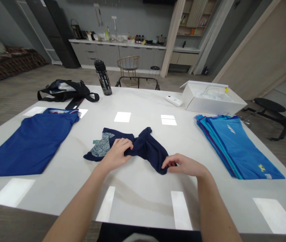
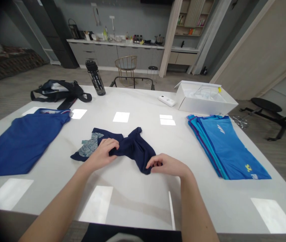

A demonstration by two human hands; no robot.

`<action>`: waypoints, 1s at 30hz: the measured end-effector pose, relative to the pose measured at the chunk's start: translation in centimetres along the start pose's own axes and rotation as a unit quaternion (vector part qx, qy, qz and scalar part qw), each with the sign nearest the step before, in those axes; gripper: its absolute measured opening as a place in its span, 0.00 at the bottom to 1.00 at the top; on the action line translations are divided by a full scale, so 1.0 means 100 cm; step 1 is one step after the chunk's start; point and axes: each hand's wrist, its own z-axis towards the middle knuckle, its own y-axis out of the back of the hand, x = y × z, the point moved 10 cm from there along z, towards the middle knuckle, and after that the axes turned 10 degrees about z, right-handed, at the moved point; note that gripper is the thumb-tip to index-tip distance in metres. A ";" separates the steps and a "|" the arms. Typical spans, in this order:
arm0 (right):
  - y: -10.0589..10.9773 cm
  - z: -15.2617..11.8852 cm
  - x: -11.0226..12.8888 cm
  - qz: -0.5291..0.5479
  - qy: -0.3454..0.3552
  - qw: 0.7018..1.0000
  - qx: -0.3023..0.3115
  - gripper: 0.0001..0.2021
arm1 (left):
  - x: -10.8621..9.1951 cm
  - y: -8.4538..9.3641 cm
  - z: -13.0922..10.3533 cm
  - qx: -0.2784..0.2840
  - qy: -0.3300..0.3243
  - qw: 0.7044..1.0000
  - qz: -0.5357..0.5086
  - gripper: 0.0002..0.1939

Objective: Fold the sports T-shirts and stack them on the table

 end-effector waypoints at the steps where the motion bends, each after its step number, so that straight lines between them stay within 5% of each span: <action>1: -0.012 -0.002 -0.002 0.023 -0.021 0.998 0.050 0.16 | -0.007 -0.002 -0.002 0.030 -0.015 0.999 -0.015 0.08; 3: -0.008 0.003 -0.002 0.037 -0.010 0.999 0.008 0.20 | -0.013 -0.003 -0.006 0.078 -0.017 0.996 -0.042 0.04; 7: 0.035 0.009 0.001 -0.119 0.067 0.949 -0.285 0.20 | -0.005 -0.012 -0.014 0.151 0.020 0.987 -0.060 0.14; 13: 0.010 0.035 -0.016 -0.254 0.016 0.934 -0.251 0.04 | 0.014 -0.028 -0.009 0.132 0.022 0.991 0.028 0.09; 18: 0.059 -0.001 -0.012 -0.196 0.012 0.857 -0.476 0.03 | 0.038 -0.002 0.016 -0.049 0.139 0.961 0.235 0.15; 22: 0.095 -0.043 -0.021 -0.105 0.024 0.773 -0.625 0.07 | 0.053 -0.001 0.037 -0.047 0.216 0.944 0.245 0.16; 26: 0.106 -0.059 -0.027 -0.040 0.053 0.733 -0.677 0.07 | 0.067 0.001 0.078 -0.031 0.258 0.938 0.228 0.17; 30: 0.105 -0.050 -0.026 0.007 0.109 0.750 -0.653 0.06 | 0.071 0.003 0.125 -0.059 0.255 0.951 0.163 0.21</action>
